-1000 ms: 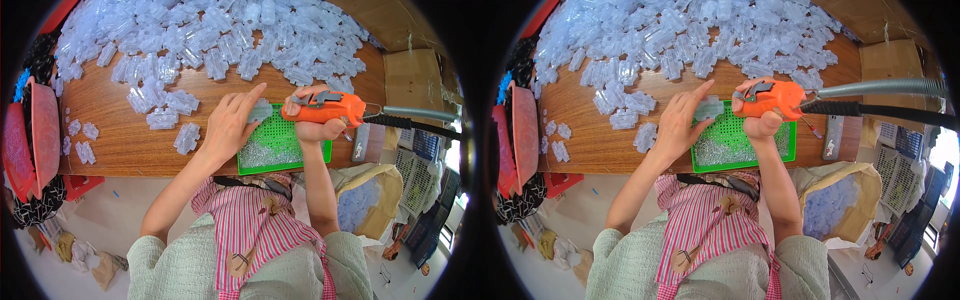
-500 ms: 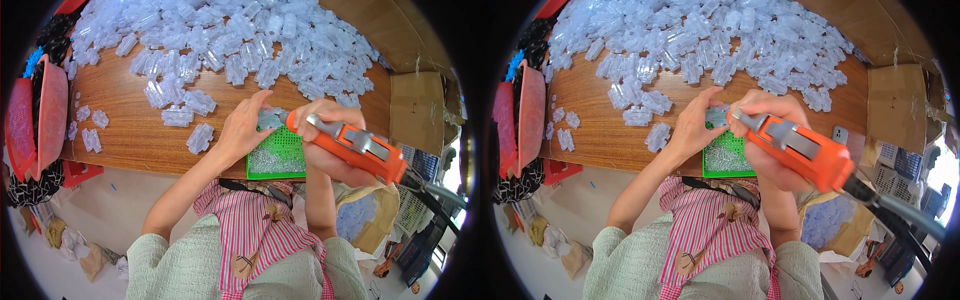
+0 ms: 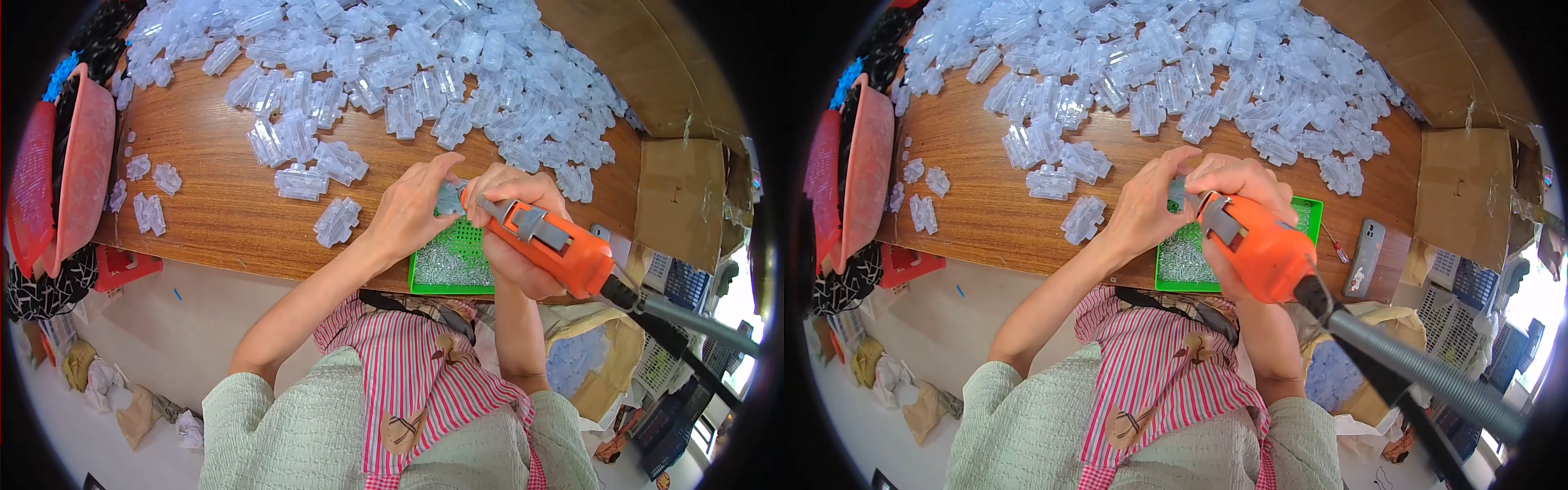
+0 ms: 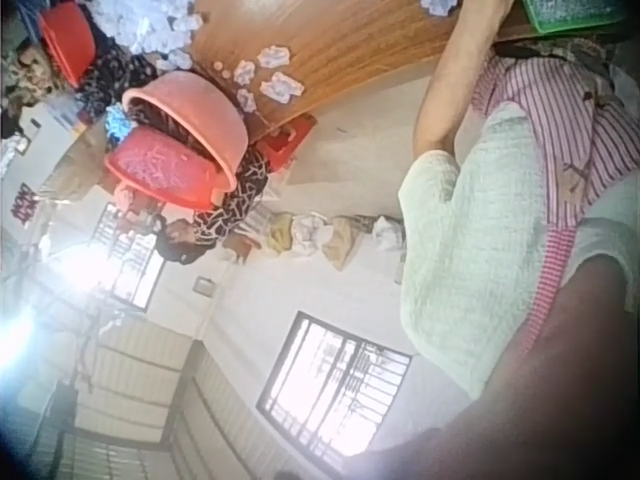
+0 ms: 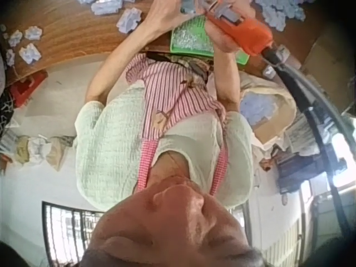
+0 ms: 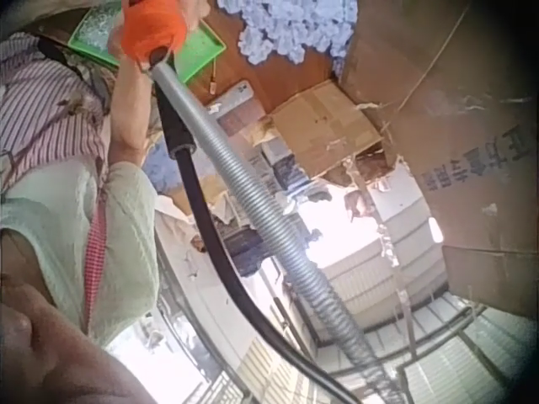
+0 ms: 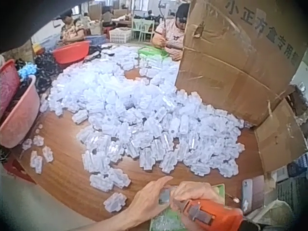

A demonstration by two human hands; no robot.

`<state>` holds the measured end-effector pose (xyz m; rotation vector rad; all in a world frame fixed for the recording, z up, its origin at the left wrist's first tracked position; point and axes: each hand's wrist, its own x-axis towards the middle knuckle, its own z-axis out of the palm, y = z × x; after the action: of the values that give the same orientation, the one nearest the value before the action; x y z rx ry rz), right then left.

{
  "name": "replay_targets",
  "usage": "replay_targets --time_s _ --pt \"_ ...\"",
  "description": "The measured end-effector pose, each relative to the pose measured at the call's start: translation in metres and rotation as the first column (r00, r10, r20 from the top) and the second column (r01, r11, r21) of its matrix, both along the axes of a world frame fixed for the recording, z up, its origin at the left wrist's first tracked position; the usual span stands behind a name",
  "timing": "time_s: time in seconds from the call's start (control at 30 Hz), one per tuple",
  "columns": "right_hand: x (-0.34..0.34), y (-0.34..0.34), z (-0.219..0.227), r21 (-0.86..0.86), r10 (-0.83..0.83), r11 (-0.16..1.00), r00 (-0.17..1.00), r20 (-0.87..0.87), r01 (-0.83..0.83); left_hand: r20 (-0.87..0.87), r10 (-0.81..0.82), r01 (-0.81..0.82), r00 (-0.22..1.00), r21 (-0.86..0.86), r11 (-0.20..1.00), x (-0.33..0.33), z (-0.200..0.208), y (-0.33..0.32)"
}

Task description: Assembling small green crystals into clear plastic housings using a specialized handheld tool.

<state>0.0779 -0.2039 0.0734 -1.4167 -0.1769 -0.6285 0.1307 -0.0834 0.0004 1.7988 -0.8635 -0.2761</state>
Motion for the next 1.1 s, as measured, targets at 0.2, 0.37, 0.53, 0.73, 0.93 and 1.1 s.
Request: replay_targets --time_s 0.2,0.37,0.53,0.73,0.93,1.1 --pt "0.001 0.002 0.001 -0.109 -0.028 0.994 0.998 -0.054 0.022 0.054 -0.002 0.003 0.999 -0.027 1.0 0.0 0.0 0.002" --pt "0.002 -0.014 0.016 0.264 0.002 0.964 0.991 0.132 -0.037 0.109 0.052 -0.061 0.993 0.074 0.995 -0.003 0.025 0.018" --pt "-0.012 -0.037 0.033 0.279 -0.06 0.96 0.995 0.08 0.035 0.27 0.147 -0.233 0.952 0.321 0.918 -0.005 0.048 0.064" --pt "-0.021 -0.033 0.01 0.133 -0.279 0.946 0.95 -0.138 0.297 0.42 0.085 -0.243 0.903 0.34 0.908 0.01 0.038 0.079" --pt "-0.03 -0.027 -0.012 0.221 -0.164 0.952 0.962 -0.217 0.212 0.4 -0.101 -0.112 0.911 0.476 0.872 0.07 0.047 0.095" --pt "-0.029 -0.019 -0.024 0.177 -0.212 0.949 0.942 -0.26 0.262 0.469 -0.106 -0.108 0.877 0.408 0.906 0.077 0.039 0.086"
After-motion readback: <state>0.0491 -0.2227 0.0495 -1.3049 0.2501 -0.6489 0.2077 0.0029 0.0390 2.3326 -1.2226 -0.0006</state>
